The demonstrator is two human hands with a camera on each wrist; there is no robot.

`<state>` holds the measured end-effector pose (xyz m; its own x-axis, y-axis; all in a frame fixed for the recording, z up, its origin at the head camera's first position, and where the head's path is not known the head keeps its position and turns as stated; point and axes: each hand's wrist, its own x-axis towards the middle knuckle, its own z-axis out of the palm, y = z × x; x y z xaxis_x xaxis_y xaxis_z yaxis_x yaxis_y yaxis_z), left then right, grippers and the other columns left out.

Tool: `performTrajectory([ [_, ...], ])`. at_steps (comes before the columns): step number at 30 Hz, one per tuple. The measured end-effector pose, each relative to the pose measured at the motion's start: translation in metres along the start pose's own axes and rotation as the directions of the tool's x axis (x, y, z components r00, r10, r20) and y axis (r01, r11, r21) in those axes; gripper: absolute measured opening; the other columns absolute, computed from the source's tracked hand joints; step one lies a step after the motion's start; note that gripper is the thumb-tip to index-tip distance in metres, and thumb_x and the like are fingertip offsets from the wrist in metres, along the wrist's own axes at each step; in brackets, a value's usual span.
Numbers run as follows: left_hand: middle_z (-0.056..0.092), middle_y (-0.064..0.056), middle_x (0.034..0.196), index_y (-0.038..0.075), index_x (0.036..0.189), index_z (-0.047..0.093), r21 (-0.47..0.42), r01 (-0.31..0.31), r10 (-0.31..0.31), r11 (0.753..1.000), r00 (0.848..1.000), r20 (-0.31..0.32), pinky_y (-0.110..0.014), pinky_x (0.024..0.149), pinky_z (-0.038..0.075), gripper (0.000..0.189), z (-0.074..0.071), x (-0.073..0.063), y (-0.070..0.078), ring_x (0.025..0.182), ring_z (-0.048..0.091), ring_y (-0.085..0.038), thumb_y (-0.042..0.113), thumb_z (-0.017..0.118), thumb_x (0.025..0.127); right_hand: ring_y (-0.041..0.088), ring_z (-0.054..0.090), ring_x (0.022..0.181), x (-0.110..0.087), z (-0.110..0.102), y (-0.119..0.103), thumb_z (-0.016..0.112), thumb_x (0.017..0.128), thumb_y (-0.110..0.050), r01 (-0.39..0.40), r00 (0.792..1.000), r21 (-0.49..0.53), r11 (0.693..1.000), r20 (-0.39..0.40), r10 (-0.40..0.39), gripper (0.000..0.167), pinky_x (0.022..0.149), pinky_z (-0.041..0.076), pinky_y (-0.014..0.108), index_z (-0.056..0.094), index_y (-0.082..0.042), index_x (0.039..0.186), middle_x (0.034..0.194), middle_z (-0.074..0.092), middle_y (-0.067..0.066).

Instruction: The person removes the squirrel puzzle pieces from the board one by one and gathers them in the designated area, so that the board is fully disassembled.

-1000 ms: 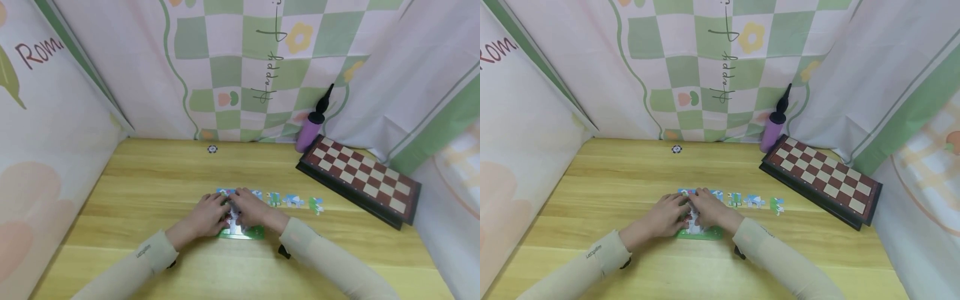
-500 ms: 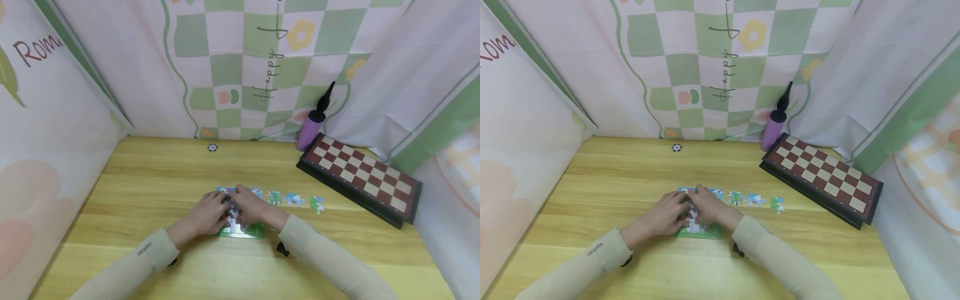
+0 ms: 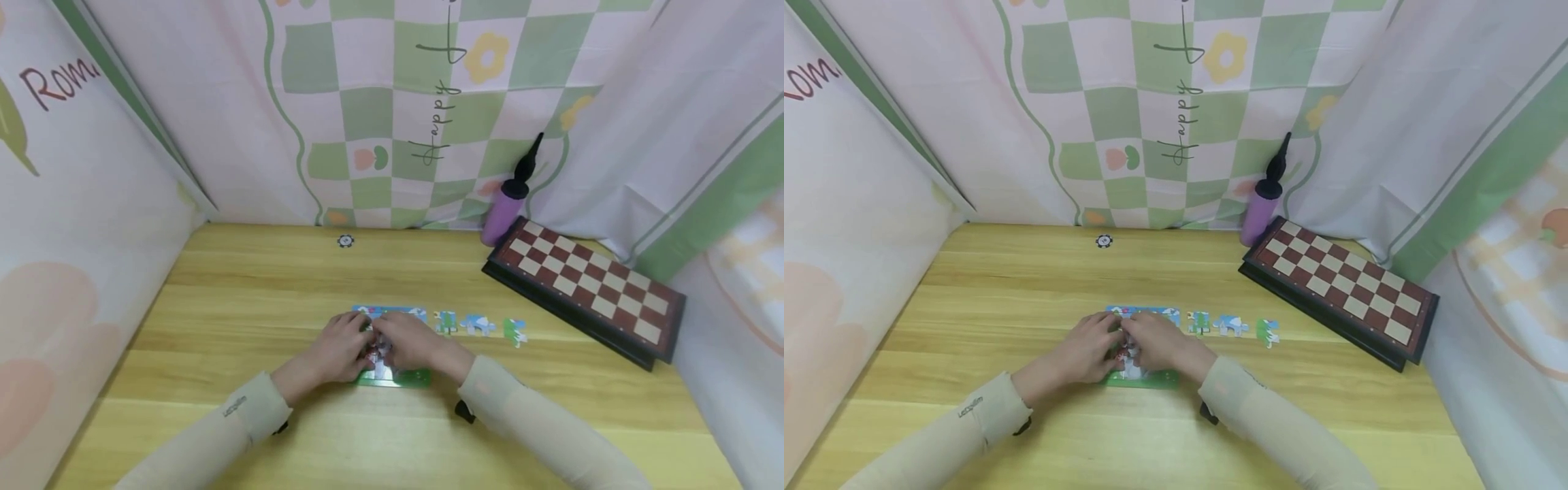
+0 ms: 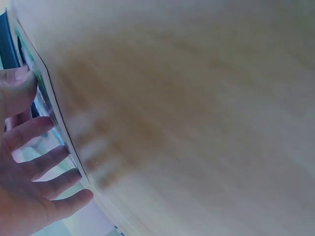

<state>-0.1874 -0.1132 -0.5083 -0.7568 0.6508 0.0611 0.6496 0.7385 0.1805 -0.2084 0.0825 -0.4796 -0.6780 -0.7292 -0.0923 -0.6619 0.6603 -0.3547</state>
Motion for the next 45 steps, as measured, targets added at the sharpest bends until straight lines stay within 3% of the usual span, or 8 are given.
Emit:
performTrajectory([
  [7,0.063,-0.015,0.135,0.013,0.112,0.074,-0.006,0.015,-0.015,1.000,1.000,0.017,-0.062,0.114,0.049,0.038,0.000,0.000,0.001,0.133,0.057,-0.043,0.044,0.079,0.089,0.006,0.055,0.070,-0.006,-0.002,0.000,0.073,0.081,0.004,0.073,0.997,0.016,0.997,0.004,-0.073,0.019,0.070,0.051,0.021,0.067,-0.013,0.088,0.079,0.069,-0.004],
  [12,0.063,-0.015,0.135,0.014,0.107,0.073,-0.009,0.006,-0.006,1.000,1.000,0.007,-0.063,0.114,0.048,0.035,0.000,0.000,0.002,0.134,0.057,-0.044,0.044,0.079,0.089,0.012,0.065,0.081,-0.016,-0.016,0.002,0.075,0.086,0.000,0.057,0.997,0.021,0.998,-0.058,-0.055,0.017,0.074,0.057,0.024,0.068,-0.012,0.094,0.090,0.073,-0.001],
  [19,0.062,-0.017,0.140,0.015,0.108,0.074,-0.014,0.032,-0.032,0.999,0.999,0.026,-0.064,0.116,0.045,0.035,-0.002,0.000,0.002,0.137,0.054,-0.046,0.043,0.081,0.088,0.029,0.072,0.110,-0.040,-0.045,0.022,0.060,0.096,0.004,-0.025,0.994,0.120,0.992,-0.102,0.037,0.024,0.098,0.062,0.043,0.068,-0.002,0.118,0.116,0.075,0.012],
  [24,0.061,-0.017,0.143,0.015,0.110,0.075,-0.011,0.042,-0.042,0.999,0.998,0.049,-0.063,0.118,0.044,0.035,-0.003,0.000,0.004,0.138,0.053,-0.045,0.043,0.079,0.089,0.032,0.072,0.110,-0.063,-0.058,0.041,0.062,0.093,0.007,-0.095,0.983,0.138,0.986,-0.142,0.114,0.038,0.097,0.063,0.046,0.062,0.000,0.131,0.117,0.075,0.016],
  [27,0.061,-0.017,0.144,0.015,0.111,0.075,-0.010,0.049,-0.049,0.999,0.997,0.061,-0.063,0.119,0.044,0.035,-0.002,0.000,0.004,0.139,0.053,-0.045,0.043,0.079,0.090,0.030,0.073,0.104,-0.077,-0.061,0.052,0.067,0.090,0.007,-0.132,0.978,0.138,0.982,-0.145,0.151,0.037,0.093,0.064,0.046,0.062,0.000,0.126,0.111,0.075,0.015],
  [32,0.060,-0.018,0.144,0.014,0.113,0.074,-0.014,0.061,-0.060,0.998,0.996,0.067,-0.064,0.119,0.043,0.037,-0.004,0.000,0.005,0.140,0.052,-0.045,0.042,0.079,0.090,0.017,0.067,0.088,-0.099,-0.061,0.070,0.077,0.082,0.003,-0.187,0.972,0.171,0.967,-0.107,0.207,0.025,0.080,0.062,0.036,0.065,-0.007,0.102,0.095,0.072,0.004],
  [36,0.060,-0.018,0.145,0.014,0.114,0.074,-0.014,0.064,-0.063,0.998,0.995,0.073,-0.064,0.119,0.043,0.038,-0.005,-0.001,0.005,0.140,0.052,-0.045,0.043,0.079,0.089,0.010,0.062,0.083,-0.115,-0.056,0.081,0.079,0.082,0.000,-0.213,0.975,0.185,0.959,-0.023,0.221,0.021,0.073,0.055,0.026,0.072,-0.010,0.100,0.094,0.073,0.000],
  [45,0.060,-0.018,0.144,0.013,0.114,0.074,-0.009,0.041,-0.040,0.999,0.998,0.053,-0.064,0.117,0.045,0.039,-0.004,0.001,0.006,0.139,0.053,-0.045,0.043,0.080,0.089,0.012,0.063,0.099,-0.134,-0.034,0.092,0.078,0.085,-0.003,-0.231,0.970,0.223,0.947,0.121,0.209,0.024,0.087,0.057,0.032,0.075,-0.015,0.106,0.113,0.075,0.003],
])
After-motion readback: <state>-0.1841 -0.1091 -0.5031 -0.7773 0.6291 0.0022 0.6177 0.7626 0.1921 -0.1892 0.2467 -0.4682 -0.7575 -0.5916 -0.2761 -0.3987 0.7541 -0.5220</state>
